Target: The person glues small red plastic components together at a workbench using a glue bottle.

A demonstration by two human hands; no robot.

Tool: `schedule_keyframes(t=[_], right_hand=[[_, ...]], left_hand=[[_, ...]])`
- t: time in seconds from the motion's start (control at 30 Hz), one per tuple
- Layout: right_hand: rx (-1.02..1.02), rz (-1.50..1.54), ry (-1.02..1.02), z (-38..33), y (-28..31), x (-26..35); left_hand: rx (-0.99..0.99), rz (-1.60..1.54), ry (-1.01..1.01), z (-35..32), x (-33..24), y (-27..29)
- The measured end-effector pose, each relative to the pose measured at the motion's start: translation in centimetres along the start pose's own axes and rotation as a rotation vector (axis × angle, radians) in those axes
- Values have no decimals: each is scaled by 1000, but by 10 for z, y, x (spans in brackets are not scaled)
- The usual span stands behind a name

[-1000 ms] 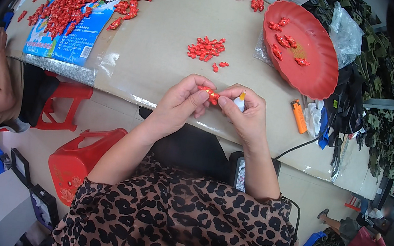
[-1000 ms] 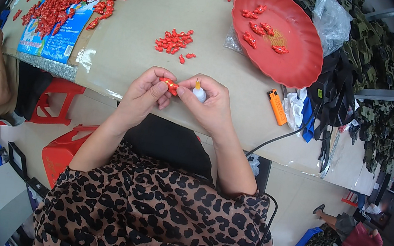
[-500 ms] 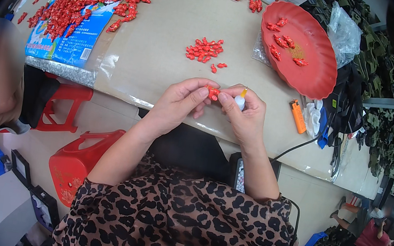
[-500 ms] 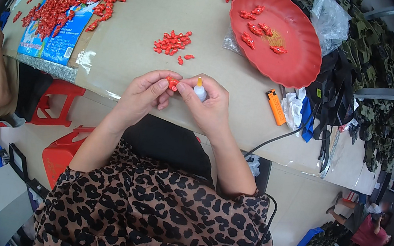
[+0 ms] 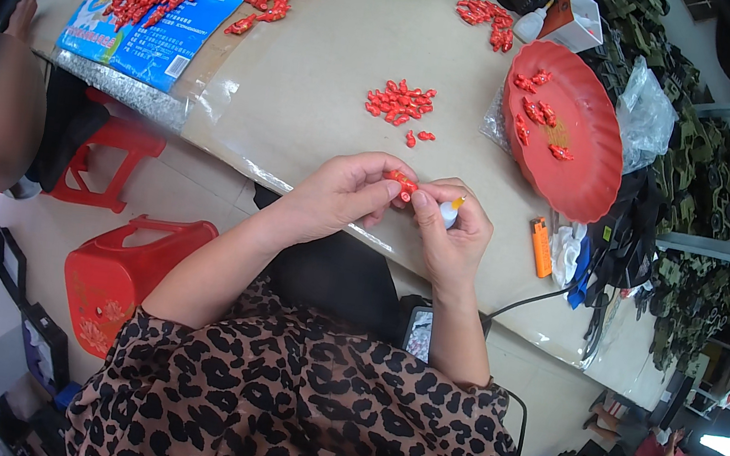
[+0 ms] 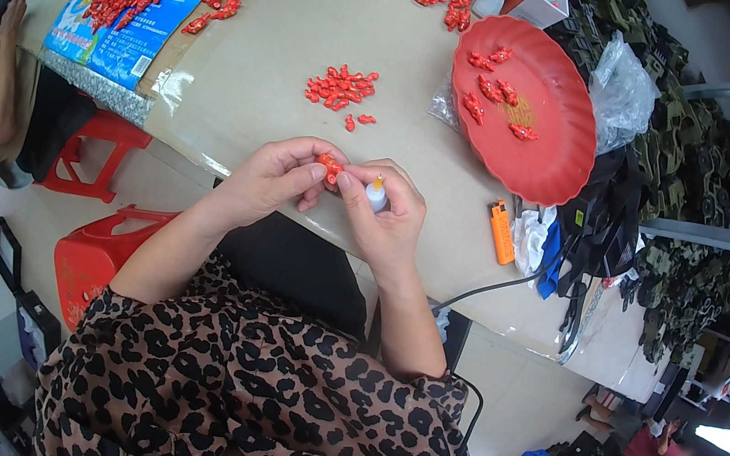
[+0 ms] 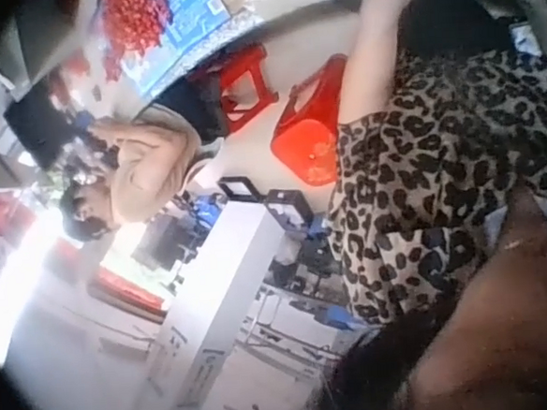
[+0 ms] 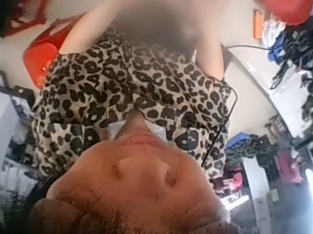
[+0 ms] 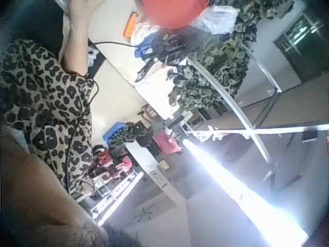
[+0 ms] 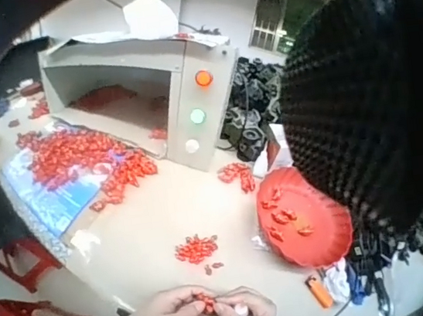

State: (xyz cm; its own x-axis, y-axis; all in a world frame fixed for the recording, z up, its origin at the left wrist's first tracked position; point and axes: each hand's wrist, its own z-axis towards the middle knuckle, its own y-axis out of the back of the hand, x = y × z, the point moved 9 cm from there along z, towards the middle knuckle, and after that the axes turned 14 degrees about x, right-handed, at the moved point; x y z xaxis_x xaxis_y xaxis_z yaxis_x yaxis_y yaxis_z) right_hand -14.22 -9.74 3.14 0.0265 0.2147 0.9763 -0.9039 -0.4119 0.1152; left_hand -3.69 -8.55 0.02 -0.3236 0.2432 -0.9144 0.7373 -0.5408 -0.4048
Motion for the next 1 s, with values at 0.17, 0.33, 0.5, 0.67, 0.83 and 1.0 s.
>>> schedule_keyframes(t=[0.17, 0.33, 0.5, 0.67, 0.83, 1.0], right_hand=[[-15, -19, 9, -1, 3, 3], [27, -58, 32, 1, -2, 7], [27, -57, 25, 0, -2, 7], [28, -53, 11, 0, -2, 6], [27, -50, 30, -1, -1, 6], [26, -12, -5, -1, -1, 5]], left_hand=[[4, -16, 13, 1, 1, -3], [2, -43, -32, -2, 5, -1], [10, -11, -53, -2, -2, -5], [17, 5, -48, -3, -3, -6], [25, -7, -65, -3, -3, -7], [9, -17, -58, -3, -3, -5]])
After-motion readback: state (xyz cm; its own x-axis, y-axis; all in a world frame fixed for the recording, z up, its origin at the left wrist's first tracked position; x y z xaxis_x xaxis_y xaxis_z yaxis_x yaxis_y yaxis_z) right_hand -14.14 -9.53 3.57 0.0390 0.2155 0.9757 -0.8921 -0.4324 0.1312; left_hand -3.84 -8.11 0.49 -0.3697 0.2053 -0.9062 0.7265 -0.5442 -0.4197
